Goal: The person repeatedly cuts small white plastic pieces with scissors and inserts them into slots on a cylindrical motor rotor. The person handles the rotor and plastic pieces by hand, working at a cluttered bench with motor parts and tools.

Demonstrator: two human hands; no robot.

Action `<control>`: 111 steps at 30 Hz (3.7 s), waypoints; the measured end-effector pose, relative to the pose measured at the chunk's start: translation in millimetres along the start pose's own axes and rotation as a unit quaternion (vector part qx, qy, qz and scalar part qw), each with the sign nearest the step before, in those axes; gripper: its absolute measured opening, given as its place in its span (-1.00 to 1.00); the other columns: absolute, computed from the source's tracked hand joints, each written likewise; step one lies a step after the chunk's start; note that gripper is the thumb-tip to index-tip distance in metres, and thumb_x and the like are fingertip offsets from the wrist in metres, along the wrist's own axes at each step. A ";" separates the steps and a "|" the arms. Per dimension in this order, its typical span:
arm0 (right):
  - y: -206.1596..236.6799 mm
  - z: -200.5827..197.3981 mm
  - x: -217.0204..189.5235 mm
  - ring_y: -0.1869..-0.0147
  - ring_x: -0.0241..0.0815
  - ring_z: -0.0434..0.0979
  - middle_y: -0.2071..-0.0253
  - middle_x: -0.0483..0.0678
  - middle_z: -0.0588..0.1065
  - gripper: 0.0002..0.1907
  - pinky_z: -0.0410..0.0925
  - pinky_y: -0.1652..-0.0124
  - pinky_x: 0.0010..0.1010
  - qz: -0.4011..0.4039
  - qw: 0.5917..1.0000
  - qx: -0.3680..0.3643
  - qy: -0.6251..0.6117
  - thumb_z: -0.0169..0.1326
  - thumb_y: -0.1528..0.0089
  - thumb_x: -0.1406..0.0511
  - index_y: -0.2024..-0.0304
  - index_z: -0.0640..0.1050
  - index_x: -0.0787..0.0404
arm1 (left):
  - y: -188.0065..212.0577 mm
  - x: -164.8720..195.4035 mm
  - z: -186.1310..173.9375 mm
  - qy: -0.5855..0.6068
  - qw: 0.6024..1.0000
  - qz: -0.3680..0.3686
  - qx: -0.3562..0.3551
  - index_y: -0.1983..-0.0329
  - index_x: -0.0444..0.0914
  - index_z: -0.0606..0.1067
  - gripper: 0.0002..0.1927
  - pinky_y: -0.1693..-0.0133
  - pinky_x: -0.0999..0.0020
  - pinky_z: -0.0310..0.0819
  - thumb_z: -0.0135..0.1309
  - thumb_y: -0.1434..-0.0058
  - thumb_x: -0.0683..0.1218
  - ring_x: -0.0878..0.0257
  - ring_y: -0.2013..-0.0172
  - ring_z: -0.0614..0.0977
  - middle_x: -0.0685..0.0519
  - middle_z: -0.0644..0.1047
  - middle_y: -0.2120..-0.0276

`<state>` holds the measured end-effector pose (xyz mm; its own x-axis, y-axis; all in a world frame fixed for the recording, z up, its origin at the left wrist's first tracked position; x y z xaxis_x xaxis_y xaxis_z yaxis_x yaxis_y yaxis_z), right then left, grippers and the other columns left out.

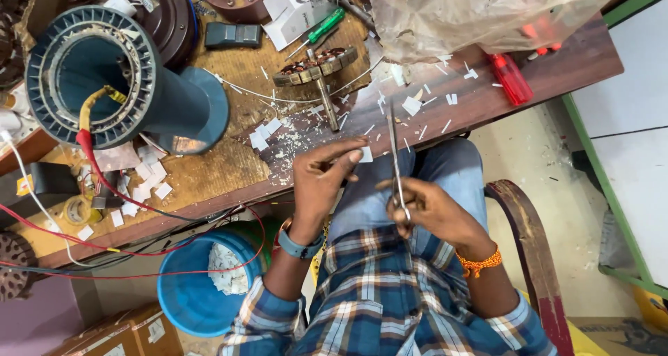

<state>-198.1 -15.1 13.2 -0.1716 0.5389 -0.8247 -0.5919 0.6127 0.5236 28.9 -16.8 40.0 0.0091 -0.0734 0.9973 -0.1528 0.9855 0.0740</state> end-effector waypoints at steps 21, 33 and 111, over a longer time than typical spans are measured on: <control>-3.5 21.2 -2.6 0.38 -0.39 0.51 0.44 -0.13 0.57 -0.35 0.42 0.33 -0.49 -0.043 0.992 -0.118 0.000 0.32 -0.12 0.22 -0.25 0.54 0.28 | 2.1 -6.8 -3.2 0.074 0.996 0.014 0.057 0.15 -0.40 0.62 -0.82 0.40 0.50 0.64 0.18 -0.27 -0.18 0.33 0.38 0.72 -0.23 0.65 0.03; -3.2 22.4 3.0 0.40 -0.39 0.54 0.48 -0.10 0.58 -0.53 0.43 0.33 -0.51 -0.033 0.997 -0.071 0.000 0.28 -0.11 0.47 -0.10 0.62 0.36 | 2.4 -3.8 -8.1 0.079 0.995 -0.006 0.053 0.14 -0.39 0.63 -0.83 0.40 0.53 0.62 0.20 -0.30 -0.17 0.38 0.40 0.70 -0.04 0.66 0.33; -54.9 -82.6 -39.6 0.12 0.01 0.68 0.17 0.11 0.65 -0.69 0.49 0.13 -0.22 -0.308 0.800 0.235 0.458 0.19 -0.16 0.26 0.05 0.65 0.20 | 54.2 -67.1 -2.0 0.040 0.983 -0.175 -0.043 0.15 -0.26 0.59 -0.83 0.47 0.46 0.50 0.24 -0.21 -0.14 0.45 0.38 0.57 0.18 0.60 0.34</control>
<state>-223.8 -117.7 -0.5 -0.5937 -0.4664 -0.6558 -0.4615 0.8649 -0.1973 21.9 41.8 -22.9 0.1246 -0.4011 0.9075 -0.0417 0.9117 0.4087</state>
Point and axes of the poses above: each hand's wrist, its own y-axis away from the middle knuckle, its own z-axis out of the palm, x = y × z, the point moved 1 cm from there along -y, towards the middle knuckle
